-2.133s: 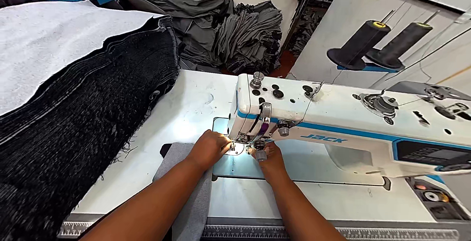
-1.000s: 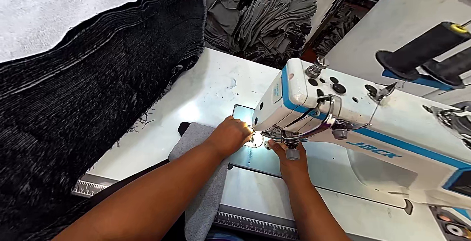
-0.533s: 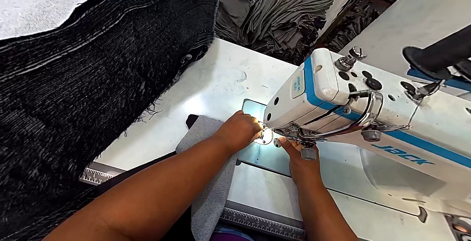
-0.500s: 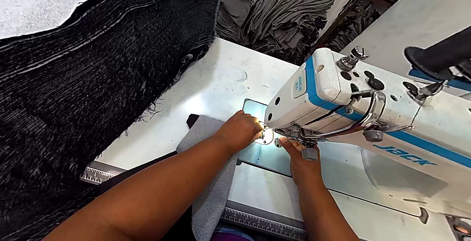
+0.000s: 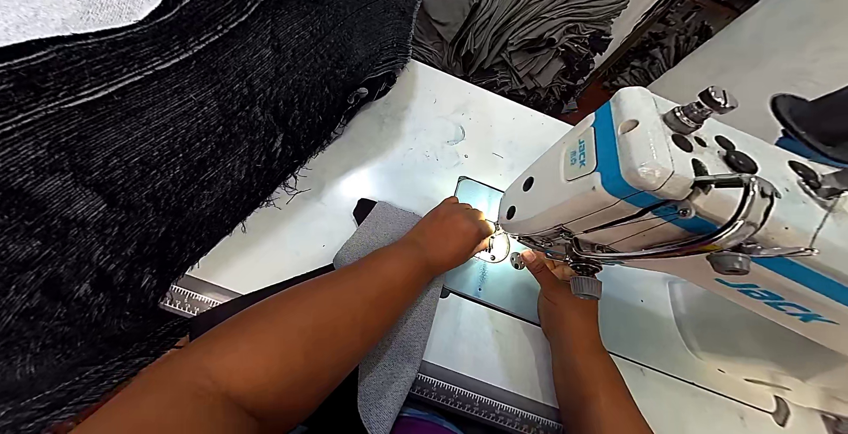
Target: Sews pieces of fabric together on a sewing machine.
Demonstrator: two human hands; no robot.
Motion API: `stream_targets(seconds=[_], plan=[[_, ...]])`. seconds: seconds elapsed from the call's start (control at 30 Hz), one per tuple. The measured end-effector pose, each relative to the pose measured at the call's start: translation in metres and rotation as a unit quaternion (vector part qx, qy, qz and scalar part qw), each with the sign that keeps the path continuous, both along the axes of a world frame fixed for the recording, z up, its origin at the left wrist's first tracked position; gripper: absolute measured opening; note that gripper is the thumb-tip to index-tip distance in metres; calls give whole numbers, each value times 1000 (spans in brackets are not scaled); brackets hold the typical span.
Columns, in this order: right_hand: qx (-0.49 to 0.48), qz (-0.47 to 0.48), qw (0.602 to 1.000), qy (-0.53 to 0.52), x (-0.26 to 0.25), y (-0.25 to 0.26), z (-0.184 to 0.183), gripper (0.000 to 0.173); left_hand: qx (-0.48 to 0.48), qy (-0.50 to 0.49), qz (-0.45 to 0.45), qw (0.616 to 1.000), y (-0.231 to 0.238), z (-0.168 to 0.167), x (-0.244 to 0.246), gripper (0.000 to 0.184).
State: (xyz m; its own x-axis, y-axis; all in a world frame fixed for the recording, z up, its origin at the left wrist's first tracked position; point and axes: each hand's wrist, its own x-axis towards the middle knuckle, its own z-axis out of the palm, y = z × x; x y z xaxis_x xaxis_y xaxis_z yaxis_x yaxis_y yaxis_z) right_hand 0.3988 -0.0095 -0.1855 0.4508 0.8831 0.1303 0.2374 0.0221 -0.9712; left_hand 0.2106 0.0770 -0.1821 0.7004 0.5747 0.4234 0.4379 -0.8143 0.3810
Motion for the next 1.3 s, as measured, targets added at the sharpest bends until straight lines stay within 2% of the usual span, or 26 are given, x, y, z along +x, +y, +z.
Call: stream_targets(seconds=[0.57, 0.7, 0.83, 1.0, 1.3], plan=[[9, 6, 1000, 7, -1, 1, -1, 35, -12, 20, -13, 1000, 1, 4, 0, 18], [-37, 19, 996, -73, -4, 8, -1, 29, 3, 5, -9, 1000, 0, 1, 0, 18], [-73, 51, 977, -194, -17, 18, 16, 41, 20, -1, -9, 1000, 0, 0, 1, 17], [-55, 64, 971, -223, -13, 22, 4, 41, 35, 5, -4, 999, -1, 0, 2, 15], [-111, 52, 964, -237, -19, 24, 0, 32, 53, -28, 3, 998, -2, 0, 2, 12]])
